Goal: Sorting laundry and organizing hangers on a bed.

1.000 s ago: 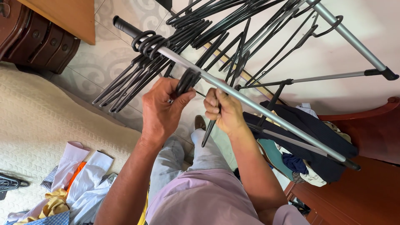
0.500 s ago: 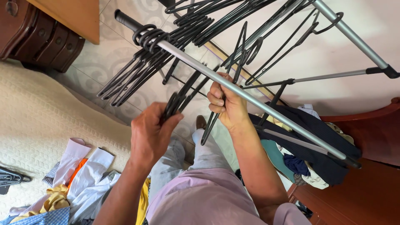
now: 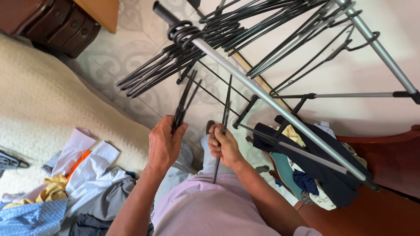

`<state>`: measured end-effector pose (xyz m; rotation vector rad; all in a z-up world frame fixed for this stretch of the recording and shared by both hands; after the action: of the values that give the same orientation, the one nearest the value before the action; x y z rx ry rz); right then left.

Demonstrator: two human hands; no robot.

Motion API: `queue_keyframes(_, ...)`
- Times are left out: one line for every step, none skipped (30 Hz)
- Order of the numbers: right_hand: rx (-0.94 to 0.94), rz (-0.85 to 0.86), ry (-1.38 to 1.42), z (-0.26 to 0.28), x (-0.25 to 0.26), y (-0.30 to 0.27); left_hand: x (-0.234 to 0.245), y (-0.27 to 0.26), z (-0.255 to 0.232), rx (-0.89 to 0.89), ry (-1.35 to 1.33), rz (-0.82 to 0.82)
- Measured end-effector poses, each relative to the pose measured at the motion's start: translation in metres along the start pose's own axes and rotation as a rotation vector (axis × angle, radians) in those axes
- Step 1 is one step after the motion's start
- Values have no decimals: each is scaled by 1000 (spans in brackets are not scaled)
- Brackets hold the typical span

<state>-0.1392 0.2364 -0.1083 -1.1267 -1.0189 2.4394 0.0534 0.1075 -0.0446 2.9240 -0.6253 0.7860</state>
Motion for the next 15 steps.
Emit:
queue_keyframes(-27, -35, -91, -8, 13, 2, 1, -2, 3, -39, 68, 4)
queue_keyframes(-53, -64, -181, -16, 24, 7, 3, -3, 7, -78, 141, 7)
queue_keyframes(-62, -56, -187, -9, 33, 4, 8, -4, 11, -69, 144, -2)
queue_keyframes(-125, -76, -288, -5, 43, -1, 12, -8, 15, -80, 221, 24)
queue_keyframes(-188, -94, -390, -1, 53, -6, 17, -11, 19, -90, 297, 52)
queue_keyframes(-198, -91, -395, 19, 44, -18, 21, -15, 27, -79, 297, 48)
queue_keyframes(-291, -2, -645, 38, 34, -29, 25, -18, 35, -65, 322, 73)
queue_keyframes(-382, 90, -897, 59, 25, -41, 27, -22, 42, -52, 344, 97)
queue_keyframes(-391, 93, -904, 68, 20, -44, 31, -22, 46, -41, 341, 93)
queue_keyframes(-480, 190, -1031, 76, 15, -46, 36, -22, 50, -51, 343, 93)
queue_keyframes(-570, 289, -1156, 83, 10, -48, 42, -23, 55, -61, 345, 94)
queue_keyframes(-579, 299, -1162, 80, 20, -43, 48, -21, 51, -48, 347, 87)
queue_keyframes(-555, 403, -1290, 76, 29, -39, 55, -20, 48, -54, 355, 100)
queue_keyframes(-524, 510, -1416, 72, 37, -33, 63, -17, 46, -64, 365, 111)
queue_keyframes(-529, 522, -1423, 77, 29, -34, 68, -18, 45, -53, 368, 102)
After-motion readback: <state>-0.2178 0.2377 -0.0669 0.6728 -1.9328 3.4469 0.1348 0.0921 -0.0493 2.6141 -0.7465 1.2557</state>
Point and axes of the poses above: each hand's wrist, its own y-axis towards the middle knuckle, its own x-axis out of the back of the hand, z = x × y, the point moved 1 cm from there along y, towards the middle knuckle, and after that the axes turned 7 degrees about -x, right-handed, at the moved point
